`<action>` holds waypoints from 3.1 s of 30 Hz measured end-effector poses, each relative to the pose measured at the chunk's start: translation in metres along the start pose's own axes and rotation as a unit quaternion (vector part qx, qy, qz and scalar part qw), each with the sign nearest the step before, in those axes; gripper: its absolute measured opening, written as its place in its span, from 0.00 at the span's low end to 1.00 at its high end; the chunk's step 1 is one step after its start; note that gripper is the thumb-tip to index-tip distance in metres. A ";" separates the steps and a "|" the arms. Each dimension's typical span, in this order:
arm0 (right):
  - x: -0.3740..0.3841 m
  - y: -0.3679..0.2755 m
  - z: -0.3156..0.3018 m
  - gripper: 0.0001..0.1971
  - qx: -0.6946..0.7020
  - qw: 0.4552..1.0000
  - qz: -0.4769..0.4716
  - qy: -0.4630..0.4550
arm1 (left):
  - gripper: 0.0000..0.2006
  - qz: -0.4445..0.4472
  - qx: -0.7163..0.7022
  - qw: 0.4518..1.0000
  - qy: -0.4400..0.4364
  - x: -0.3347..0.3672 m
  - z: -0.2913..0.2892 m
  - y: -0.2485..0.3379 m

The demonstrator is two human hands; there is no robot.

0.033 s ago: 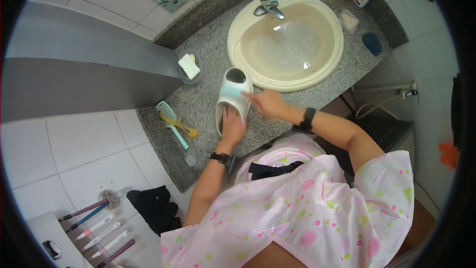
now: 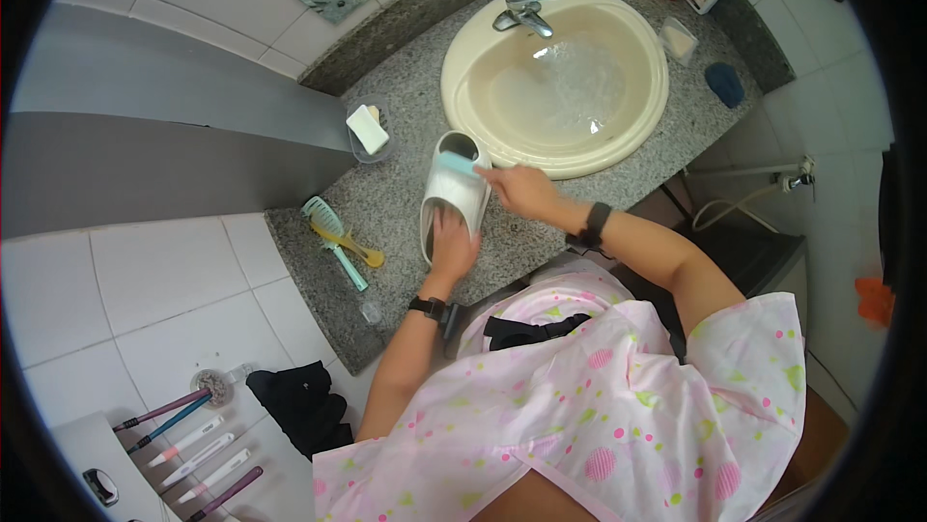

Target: Clean a white shoe and a brush in the bathroom sink.

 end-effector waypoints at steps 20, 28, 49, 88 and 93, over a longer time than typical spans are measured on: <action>-0.029 -0.030 0.000 0.20 0.010 0.997 -0.022 -0.079 | 0.28 0.014 -0.005 1.000 -0.016 0.001 0.002 0.002; -0.045 -0.014 0.009 0.23 0.025 0.998 -0.014 -0.047 | 0.25 0.021 0.009 0.999 0.035 -0.001 -0.003 0.002; -0.076 0.004 0.017 0.33 -0.029 0.994 -0.090 -0.048 | 0.24 0.012 0.022 1.000 0.020 0.000 0.002 -0.003; -0.043 -0.003 -0.050 0.21 0.719 0.648 0.236 -0.083 | 0.36 -0.191 -0.112 0.975 0.026 -0.029 -0.027 -0.102; -0.038 -0.001 -0.051 0.19 0.712 0.653 0.250 -0.062 | 0.34 -0.289 -0.212 0.931 -0.065 -0.029 0.014 -0.133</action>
Point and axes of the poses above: each hand's wrist, its own x-axis towards the middle knuckle, its own z-axis out of the palm, y = z × x, the point moved 9 cm from there along x, towards the middle knuckle, and after that the axes turned 8 degrees about -z, right-handed, at the moved point
